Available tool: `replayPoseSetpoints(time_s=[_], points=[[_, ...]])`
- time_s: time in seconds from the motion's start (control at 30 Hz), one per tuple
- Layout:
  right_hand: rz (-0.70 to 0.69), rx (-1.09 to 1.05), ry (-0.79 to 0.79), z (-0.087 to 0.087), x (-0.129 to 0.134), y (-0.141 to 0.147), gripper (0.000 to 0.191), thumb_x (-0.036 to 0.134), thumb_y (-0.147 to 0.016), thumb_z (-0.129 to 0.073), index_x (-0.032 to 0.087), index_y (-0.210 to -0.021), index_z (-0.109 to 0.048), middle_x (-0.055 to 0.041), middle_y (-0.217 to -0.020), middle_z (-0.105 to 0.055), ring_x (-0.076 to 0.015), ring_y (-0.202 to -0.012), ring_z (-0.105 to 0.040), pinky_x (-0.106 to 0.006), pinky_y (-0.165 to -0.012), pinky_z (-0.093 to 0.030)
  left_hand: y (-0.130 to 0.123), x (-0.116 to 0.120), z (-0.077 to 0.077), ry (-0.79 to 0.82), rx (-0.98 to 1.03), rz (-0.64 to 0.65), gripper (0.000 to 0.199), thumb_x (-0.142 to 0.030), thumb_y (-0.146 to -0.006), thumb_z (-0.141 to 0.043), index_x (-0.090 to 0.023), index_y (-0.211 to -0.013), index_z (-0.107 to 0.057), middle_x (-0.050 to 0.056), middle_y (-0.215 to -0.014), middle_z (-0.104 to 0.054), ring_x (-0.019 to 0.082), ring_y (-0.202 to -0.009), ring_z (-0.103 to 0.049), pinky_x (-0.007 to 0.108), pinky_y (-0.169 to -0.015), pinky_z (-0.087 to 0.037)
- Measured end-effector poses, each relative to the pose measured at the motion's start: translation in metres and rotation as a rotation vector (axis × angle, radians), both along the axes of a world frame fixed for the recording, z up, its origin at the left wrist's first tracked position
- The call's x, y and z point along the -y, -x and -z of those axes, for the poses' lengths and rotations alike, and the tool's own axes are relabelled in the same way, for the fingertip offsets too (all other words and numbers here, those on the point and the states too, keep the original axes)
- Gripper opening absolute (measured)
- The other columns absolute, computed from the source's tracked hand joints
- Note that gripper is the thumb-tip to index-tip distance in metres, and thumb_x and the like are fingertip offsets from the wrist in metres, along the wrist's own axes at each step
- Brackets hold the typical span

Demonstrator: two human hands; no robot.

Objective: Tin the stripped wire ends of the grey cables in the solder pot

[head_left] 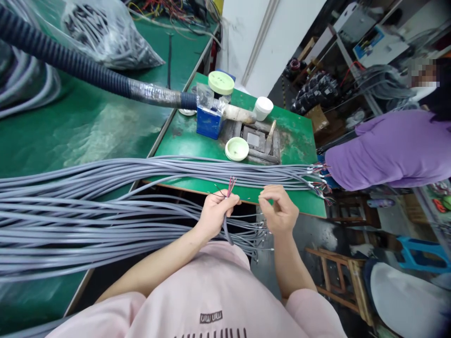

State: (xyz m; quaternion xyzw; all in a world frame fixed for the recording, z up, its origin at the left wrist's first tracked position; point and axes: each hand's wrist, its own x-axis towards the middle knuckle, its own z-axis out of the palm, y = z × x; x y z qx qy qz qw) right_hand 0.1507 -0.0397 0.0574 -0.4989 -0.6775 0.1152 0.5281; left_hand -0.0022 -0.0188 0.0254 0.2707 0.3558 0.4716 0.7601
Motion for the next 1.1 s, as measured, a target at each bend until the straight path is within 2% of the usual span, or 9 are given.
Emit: replayPoseSetpoints(time_s=[0.13, 0.23, 0.37, 0.47, 0.63, 0.7, 0.87, 0.97, 1.1], points=[[-0.123, 0.480, -0.104, -0.014, 0.000, -0.011, 0.028, 0.017, -0.078, -0.067, 0.025, -0.105, -0.063, -0.0046, -0.091, -0.068, -0.0212, -0.088, -0.061, -0.043, -0.085, -0.048, -0.001, 0.000, 0.000, 0.014, 0.021, 0.040, 0.023, -0.033, -0.068, -0.071, -0.014, -0.061, -0.061, -0.007, -0.038, -0.043, 0.004, -0.038, -0.032, 0.022, -0.046, -0.021], [-0.163, 0.613, -0.139, -0.020, -0.003, -0.013, 0.033, 0.016, -0.077, -0.069, 0.025, -0.108, -0.062, -0.0034, -0.094, -0.070, -0.0207, -0.090, -0.061, -0.043, -0.090, -0.045, -0.001, 0.001, 0.001, 0.001, 0.014, 0.047, 0.023, -0.033, -0.068, -0.071, -0.014, -0.061, -0.060, -0.007, -0.038, -0.044, 0.004, -0.038, -0.032, 0.022, -0.046, -0.021], [-0.177, 0.603, -0.124, -0.022, -0.005, -0.011, 0.018, 0.014, -0.079, -0.066, 0.025, -0.093, -0.064, -0.0001, -0.082, -0.070, -0.0188, -0.083, -0.060, -0.042, -0.088, -0.045, 0.000, 0.002, 0.000, -0.052, -0.038, 0.048, 0.023, -0.034, -0.069, -0.071, -0.015, -0.061, -0.061, -0.006, -0.038, -0.044, 0.004, -0.039, -0.032, 0.022, -0.047, -0.023], [-0.172, 0.483, -0.032, -0.020, -0.002, -0.008, 0.010, 0.012, -0.080, -0.062, 0.023, -0.081, -0.063, -0.0003, -0.074, -0.067, -0.0174, -0.076, -0.058, -0.041, -0.082, -0.046, 0.000, 0.003, 0.000, -0.086, -0.083, 0.046, 0.023, -0.034, -0.068, -0.071, -0.015, -0.060, -0.062, -0.006, -0.037, -0.043, 0.004, -0.039, -0.033, 0.022, -0.046, -0.024], [-0.118, 0.231, 0.108, -0.016, 0.002, -0.010, 0.014, 0.013, -0.081, -0.059, 0.021, -0.070, -0.059, 0.0003, -0.066, -0.060, -0.0165, -0.071, -0.055, -0.038, -0.074, -0.047, 0.000, 0.002, 0.001, -0.091, -0.104, 0.026, 0.024, -0.035, -0.068, -0.071, -0.015, -0.059, -0.061, -0.006, -0.037, -0.043, 0.005, -0.039, -0.033, 0.021, -0.045, -0.024], [-0.102, 0.221, 0.106, -0.017, 0.002, -0.014, 0.014, 0.012, -0.081, -0.059, 0.022, -0.072, -0.060, 0.0004, -0.067, -0.061, -0.0166, -0.071, -0.056, -0.038, -0.076, -0.047, 0.000, 0.001, 0.002, -0.074, -0.091, 0.021, 0.024, -0.036, -0.067, -0.072, -0.015, -0.059, -0.061, -0.006, -0.037, -0.044, 0.005, -0.039, -0.033, 0.021, -0.045, -0.024], [-0.188, 0.450, 0.092, -0.023, -0.001, -0.023, 0.013, 0.018, -0.082, -0.062, 0.024, -0.092, -0.066, -0.0022, -0.084, -0.069, -0.0195, -0.083, -0.061, -0.043, -0.088, -0.043, 0.000, 0.000, 0.002, -0.069, -0.113, 0.039, 0.026, -0.038, -0.066, -0.073, -0.015, -0.060, -0.061, -0.006, -0.038, -0.043, 0.005, -0.038, -0.032, 0.021, -0.043, -0.023], [-0.256, 0.476, 0.195, -0.028, -0.004, -0.025, 0.017, 0.027, -0.082, -0.065, 0.023, -0.098, -0.066, -0.0043, -0.089, -0.070, -0.0212, -0.088, -0.061, -0.042, -0.085, -0.044, -0.001, 0.002, 0.002, -0.090, -0.150, 0.040, 0.026, -0.037, -0.066, -0.073, -0.016, -0.059, -0.060, -0.006, -0.039, -0.043, 0.005, -0.040, -0.033, 0.020, -0.043, -0.025], [-0.364, 0.384, 0.329, -0.030, -0.007, -0.021, 0.009, 0.025, -0.085, -0.062, 0.022, -0.092, -0.067, -0.0028, -0.083, -0.070, -0.0180, -0.081, -0.059, -0.037, -0.079, -0.044, 0.001, 0.003, 0.000, -0.130, -0.196, 0.055, 0.026, -0.037, -0.066, -0.072, -0.016, -0.058, -0.060, -0.006, -0.039, -0.043, 0.005, -0.040, -0.033, 0.020, -0.043, -0.026]])
